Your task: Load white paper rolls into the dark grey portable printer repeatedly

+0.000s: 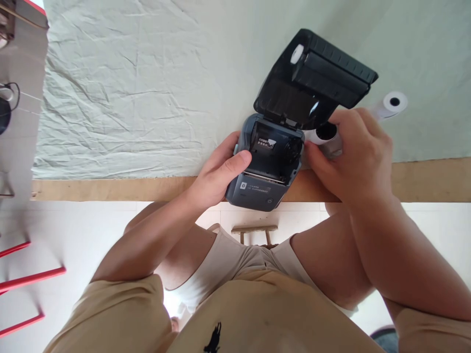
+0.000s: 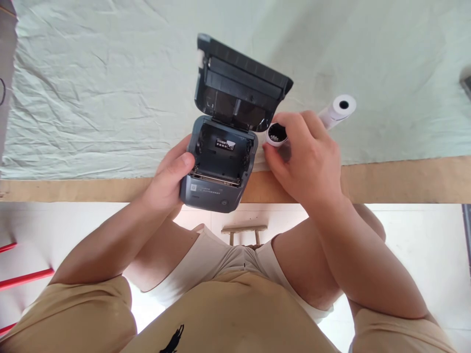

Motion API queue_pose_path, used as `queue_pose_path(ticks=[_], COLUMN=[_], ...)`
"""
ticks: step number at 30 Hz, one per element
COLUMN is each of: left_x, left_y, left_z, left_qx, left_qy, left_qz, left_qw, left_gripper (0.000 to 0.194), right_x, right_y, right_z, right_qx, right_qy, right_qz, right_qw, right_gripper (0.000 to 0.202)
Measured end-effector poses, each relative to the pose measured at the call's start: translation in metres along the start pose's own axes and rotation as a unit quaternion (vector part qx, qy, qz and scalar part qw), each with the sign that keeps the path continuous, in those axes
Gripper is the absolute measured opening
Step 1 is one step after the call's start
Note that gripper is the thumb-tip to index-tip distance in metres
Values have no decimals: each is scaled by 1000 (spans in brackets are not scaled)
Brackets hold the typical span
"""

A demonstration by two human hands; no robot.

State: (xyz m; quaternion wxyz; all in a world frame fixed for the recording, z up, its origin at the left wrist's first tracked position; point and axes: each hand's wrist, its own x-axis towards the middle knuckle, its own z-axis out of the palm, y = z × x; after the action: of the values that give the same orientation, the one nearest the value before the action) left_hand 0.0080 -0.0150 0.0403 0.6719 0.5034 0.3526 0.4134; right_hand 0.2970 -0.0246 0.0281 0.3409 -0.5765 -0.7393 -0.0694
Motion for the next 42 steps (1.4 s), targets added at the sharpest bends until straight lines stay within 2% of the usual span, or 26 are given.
queue_pose_path(ticks=[3,8,11,13,15,17,18,21,24,26,29,32,36,39,42], left_x=[0,0,-1,-1,-1,-2,-2,-2,0,0,0,-2,-4,-4,-3], left_y=[-1,-1,-1,-1,0,1,1,1,0,0,0,-1,-1,0,1], left_z=[-2,-3,-2,-1,1,2,2,0,-3,-5,-6,-4,-3,-4,-6], left_qx=[0,-5,-1,0,-1,-1,-2,-6,-2,6,14,6,-13,-7,-1], left_qy=[-8,-12,-9,-6,-3,0,2,-2,-17,-20,-21,-23,-36,-31,-26], left_qz=[11,18,6,6,8,8,6,8,15,13,6,20,50,36,28], left_qw=[1000,1000,1000,1000,1000,1000,1000,1000,1000,1000,1000,1000,998,999,999], left_gripper=[63,63,67,69,68,63,61,57,58,66,71,64,51,48,48], right_x=[-3,-2,1,2,5,7,8,9,8,8,9,10,12,16,19], right_y=[0,4,7,6,1,-6,-11,-27,-45,-53,-58,-55,-51,-51,-52], right_z=[-2,-3,-3,-5,-7,-11,-13,-16,-18,-19,-20,-18,-9,-2,0], right_qx=[14,27,77,139,191,208,208,260,310,293,287,268,134,130,165], right_qy=[-21,-5,11,41,90,147,150,116,80,57,39,42,75,108,107], right_qz=[31,-29,-28,1,23,9,-10,-66,-32,2,-23,-49,-82,-117,-120], right_qw=[999,999,997,989,977,967,966,956,947,954,957,961,985,979,973], right_gripper=[62,49,57,60,50,38,33,33,40,35,24,24,14,21,28])
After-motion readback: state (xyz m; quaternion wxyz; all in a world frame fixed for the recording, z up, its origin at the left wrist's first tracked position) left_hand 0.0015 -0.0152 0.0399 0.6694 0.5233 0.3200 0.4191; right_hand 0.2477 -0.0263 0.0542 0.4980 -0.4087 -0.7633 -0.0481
